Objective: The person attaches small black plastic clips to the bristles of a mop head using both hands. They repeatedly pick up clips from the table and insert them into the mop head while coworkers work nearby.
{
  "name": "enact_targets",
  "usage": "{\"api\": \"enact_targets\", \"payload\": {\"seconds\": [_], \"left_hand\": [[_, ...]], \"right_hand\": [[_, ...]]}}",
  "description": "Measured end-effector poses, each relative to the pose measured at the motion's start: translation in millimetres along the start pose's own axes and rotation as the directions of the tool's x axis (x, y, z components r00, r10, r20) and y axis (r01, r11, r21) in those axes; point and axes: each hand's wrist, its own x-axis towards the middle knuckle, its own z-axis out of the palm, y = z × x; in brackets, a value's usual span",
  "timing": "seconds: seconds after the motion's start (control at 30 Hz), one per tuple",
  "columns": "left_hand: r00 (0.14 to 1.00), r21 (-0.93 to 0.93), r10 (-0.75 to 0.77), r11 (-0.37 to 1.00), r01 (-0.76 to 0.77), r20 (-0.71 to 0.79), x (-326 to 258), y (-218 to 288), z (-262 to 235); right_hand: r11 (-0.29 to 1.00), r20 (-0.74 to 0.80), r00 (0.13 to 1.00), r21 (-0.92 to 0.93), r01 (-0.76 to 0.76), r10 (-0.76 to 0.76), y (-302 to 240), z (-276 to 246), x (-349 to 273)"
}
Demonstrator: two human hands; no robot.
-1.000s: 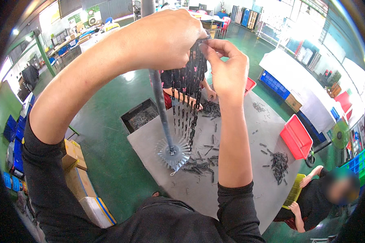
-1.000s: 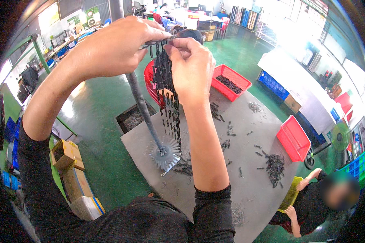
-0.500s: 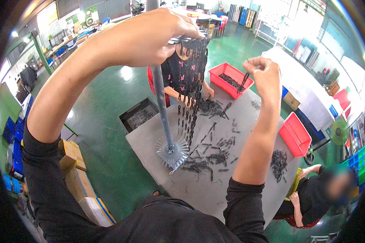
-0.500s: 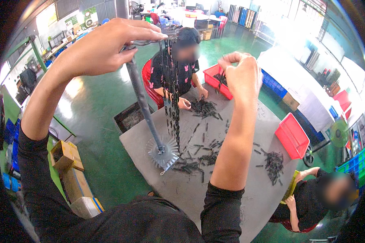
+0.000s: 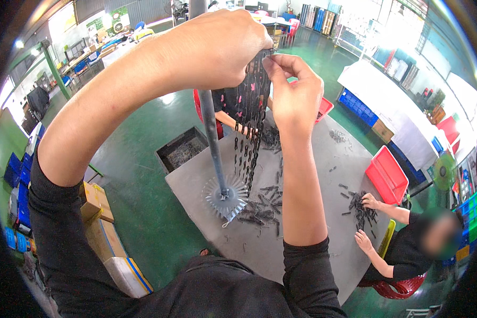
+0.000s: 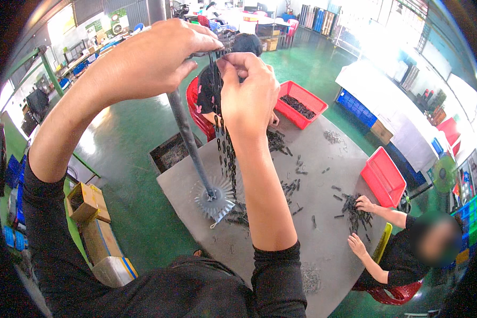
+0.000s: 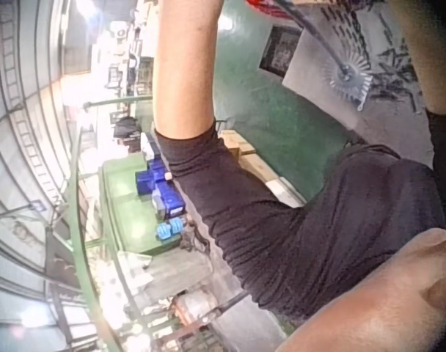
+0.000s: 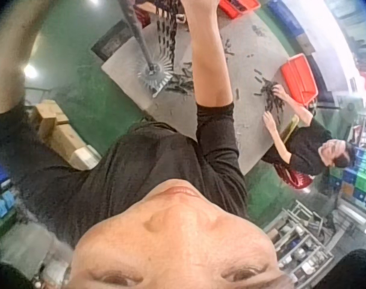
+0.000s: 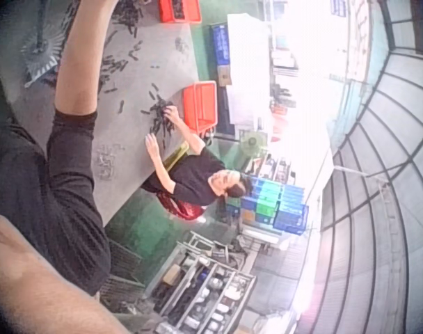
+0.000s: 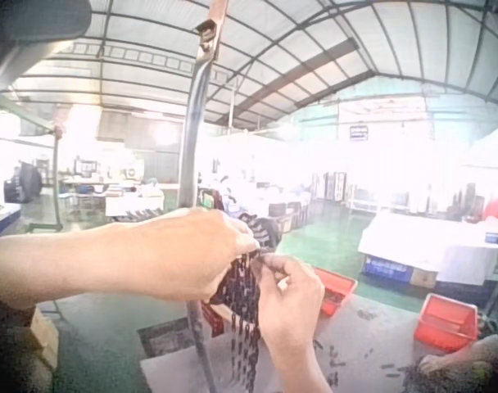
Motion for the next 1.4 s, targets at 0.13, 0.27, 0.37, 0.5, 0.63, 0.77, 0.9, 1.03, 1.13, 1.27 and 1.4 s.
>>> {"api": "enact_targets", "payload": {"seconds": [0.13,0.27,0.37,0.5,0.63,0.77,0.9,1.03,1.13,1.27,1.4], "left_hand": [[0.996,0.031,0.060,0.998,-0.058,-0.069,4,4,1],[0.967,0.021,0.142,0.990,-0.141,-0.213,-6,-12,12],[0.953,-0.016,0.176,0.983,-0.185,-0.245,-11,-20,15],[0.969,-0.191,0.153,0.963,-0.190,-0.196,-13,-23,13],[0.985,-0.301,0.094,0.944,-0.134,-0.143,-10,-9,0],[0.999,-0.138,0.023,0.990,-0.027,-0.030,-3,3,-5],[1.000,-0.053,0.006,0.999,-0.005,0.014,0,5,-2],[1.000,-0.067,-0.001,0.998,-0.001,-0.025,-2,7,0],[0.999,-0.065,0.015,0.998,-0.018,-0.042,-1,2,0],[0.958,-0.048,0.164,0.982,-0.180,-0.237,-12,-10,9],[0.993,-0.198,0.096,0.974,-0.108,-0.069,-7,-9,1]], "right_hand": [[0.961,0.133,0.987,0.252,-0.116,0.084,17,-16,15],[0.820,0.223,0.947,0.478,-0.314,0.233,26,-54,22],[0.964,0.230,0.954,0.138,-0.228,0.193,45,-86,39],[0.765,0.161,0.966,-0.642,-0.053,0.202,43,-100,42],[0.877,0.178,0.981,-0.455,0.155,-0.081,37,-68,24],[0.979,0.158,0.976,-0.117,0.167,-0.147,-1,-30,13],[0.977,0.122,0.977,-0.105,0.186,-0.173,-5,-15,12],[0.979,0.145,0.989,0.198,-0.053,0.024,4,-20,17],[0.970,0.150,0.989,0.235,-0.053,0.018,17,-47,26],[0.944,0.185,0.974,-0.326,-0.061,0.127,33,-81,47],[0.512,0.207,0.935,-0.859,0.033,0.288,24,-92,40]]}}
